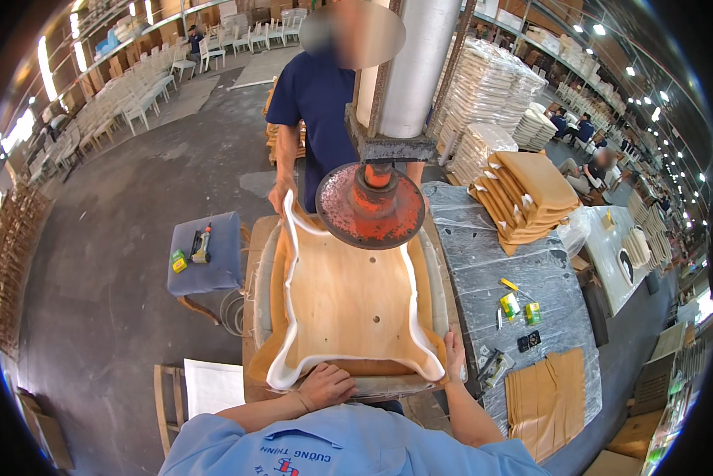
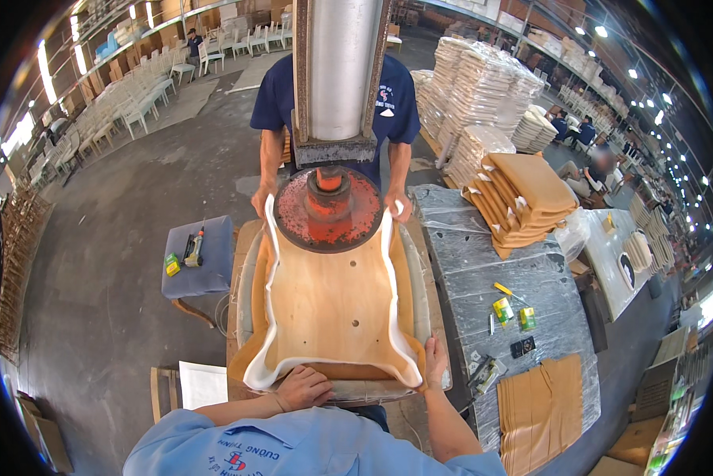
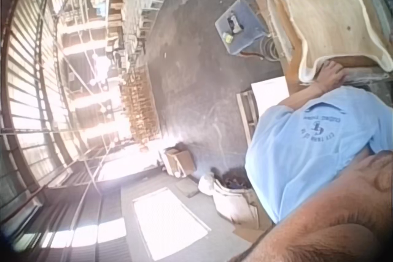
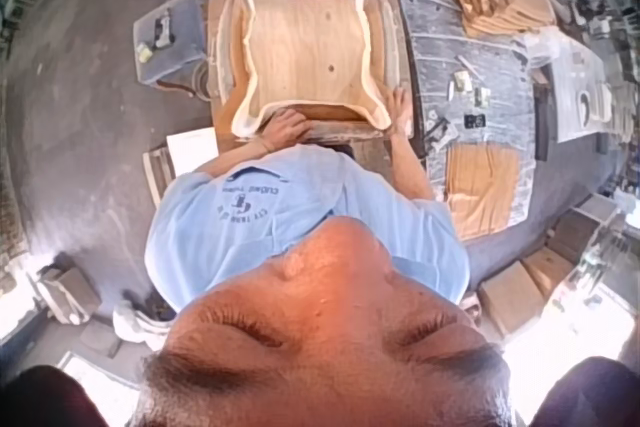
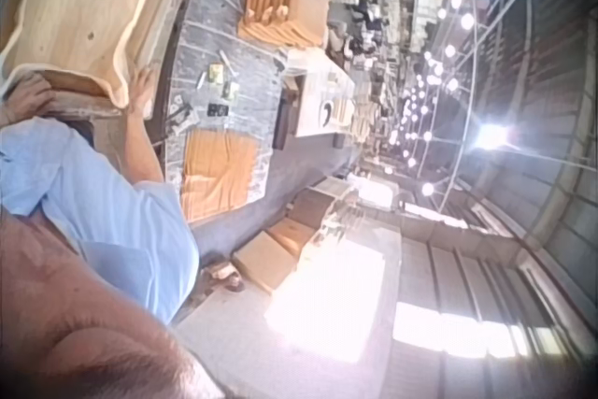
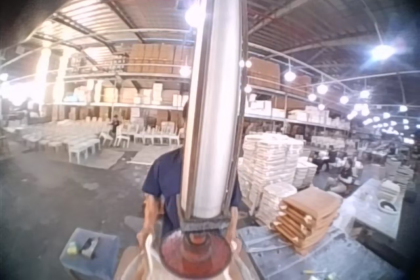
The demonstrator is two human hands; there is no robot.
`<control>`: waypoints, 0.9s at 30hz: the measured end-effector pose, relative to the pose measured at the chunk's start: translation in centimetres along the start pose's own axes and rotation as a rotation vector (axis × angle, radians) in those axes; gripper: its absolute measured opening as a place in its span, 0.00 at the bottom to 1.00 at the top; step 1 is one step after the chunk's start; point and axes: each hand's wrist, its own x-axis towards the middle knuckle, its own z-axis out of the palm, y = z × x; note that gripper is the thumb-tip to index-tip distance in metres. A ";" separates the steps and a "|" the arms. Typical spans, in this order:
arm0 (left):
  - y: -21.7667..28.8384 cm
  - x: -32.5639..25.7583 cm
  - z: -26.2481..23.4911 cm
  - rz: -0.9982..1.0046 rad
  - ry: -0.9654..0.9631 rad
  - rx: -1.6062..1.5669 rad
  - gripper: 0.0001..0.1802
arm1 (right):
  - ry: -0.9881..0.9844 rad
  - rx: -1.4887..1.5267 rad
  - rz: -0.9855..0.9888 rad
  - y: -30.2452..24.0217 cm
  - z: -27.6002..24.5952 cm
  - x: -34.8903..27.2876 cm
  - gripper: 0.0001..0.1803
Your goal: The person places a tan fabric cover over a chair seat on a vacuum-forming machine, then adds a white foam layer. They use a staple gun to secure the fabric and foam to the underside of the seat while a coworker assists by holding the seat and operating the machine. The process is repeated for multiple seats.
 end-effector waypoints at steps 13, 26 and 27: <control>-0.6 0.1 0.6 0.020 0.083 -0.023 0.09 | 0.041 -0.195 0.018 -1.9 -0.1 0.0 0.29; -0.7 0.6 -0.3 0.015 0.029 -0.050 0.08 | 0.113 -0.259 0.066 -2.4 0.3 -0.9 0.26; -0.7 0.5 -0.3 0.020 0.035 -0.048 0.08 | 0.105 -0.261 0.039 -2.5 0.4 -0.8 0.26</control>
